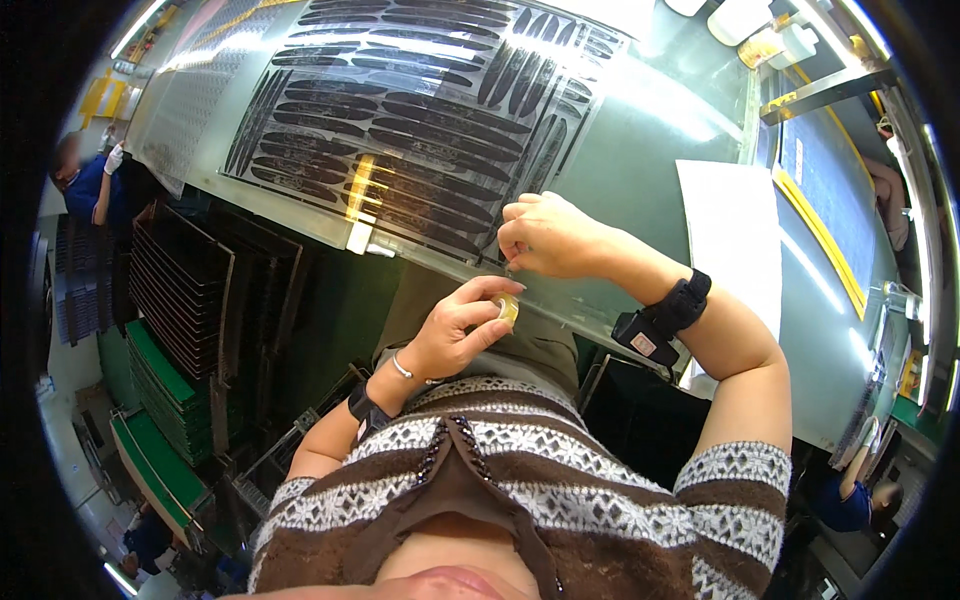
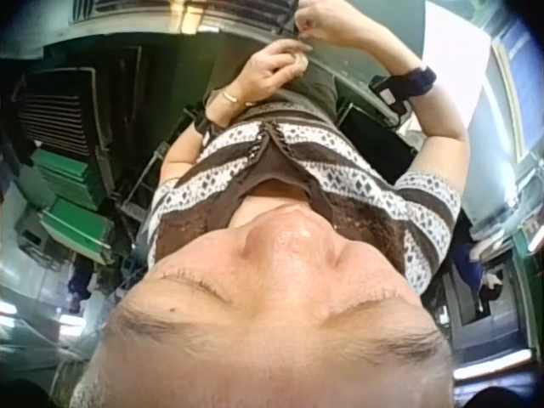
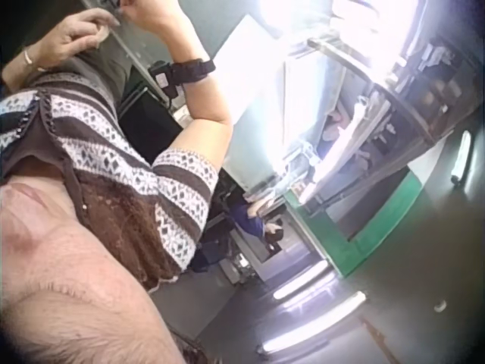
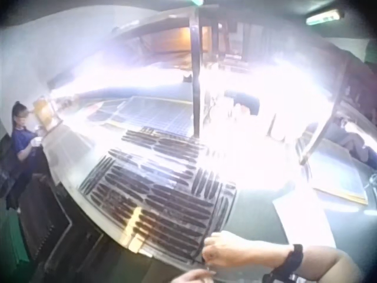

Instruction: Taping, peeling protective film, and stacking metal sheets or plates at an industrial workstation.

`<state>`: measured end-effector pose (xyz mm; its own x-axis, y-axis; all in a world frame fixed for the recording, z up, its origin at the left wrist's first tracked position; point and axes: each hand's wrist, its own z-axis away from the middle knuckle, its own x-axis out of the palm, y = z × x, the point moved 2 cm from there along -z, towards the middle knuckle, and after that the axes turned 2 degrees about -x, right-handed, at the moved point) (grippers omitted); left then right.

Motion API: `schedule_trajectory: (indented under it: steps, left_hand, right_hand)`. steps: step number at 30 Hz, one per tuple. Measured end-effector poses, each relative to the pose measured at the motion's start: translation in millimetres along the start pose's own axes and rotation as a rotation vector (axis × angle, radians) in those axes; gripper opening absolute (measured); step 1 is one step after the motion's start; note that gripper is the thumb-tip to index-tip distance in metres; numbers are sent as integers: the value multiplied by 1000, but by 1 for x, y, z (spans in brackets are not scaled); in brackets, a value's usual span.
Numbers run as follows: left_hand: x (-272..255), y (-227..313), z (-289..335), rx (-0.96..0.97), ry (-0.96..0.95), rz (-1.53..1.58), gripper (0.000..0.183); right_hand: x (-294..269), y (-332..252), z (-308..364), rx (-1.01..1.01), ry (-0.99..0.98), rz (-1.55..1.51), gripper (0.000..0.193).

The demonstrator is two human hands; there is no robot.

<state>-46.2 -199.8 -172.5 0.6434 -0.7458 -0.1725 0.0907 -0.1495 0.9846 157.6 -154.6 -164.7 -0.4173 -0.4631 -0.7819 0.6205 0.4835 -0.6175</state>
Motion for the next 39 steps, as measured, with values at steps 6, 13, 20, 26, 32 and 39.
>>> schedule_trajectory:
  steps: [6, 13, 20, 26, 32, 39]
  left_hand:
    - [-2, 4, -2, 126, 1, -181, 19]
    - [1, 9, -10, 195, 7, -251, 19]
    - [0, 8, -12, 197, 33, -247, 21]
    - [3, 11, -16, 256, 6, -277, 21]
    - [1, 22, -9, 346, 0, -221, 22]
    - [-6, 28, -1, 339, 26, -237, 20]
  right_hand:
    - [-1, -3, -5, 16, -5, -14, 7]
    - [-3, -1, -8, 49, -5, -65, 7]
    - [-2, -1, -7, 60, -20, -65, 7]
    - [3, -3, -4, 51, 42, -10, 8]
    - [-8, -3, 6, 75, 211, -219, 6]
    - [-12, -25, 28, 229, 173, -690, 25]
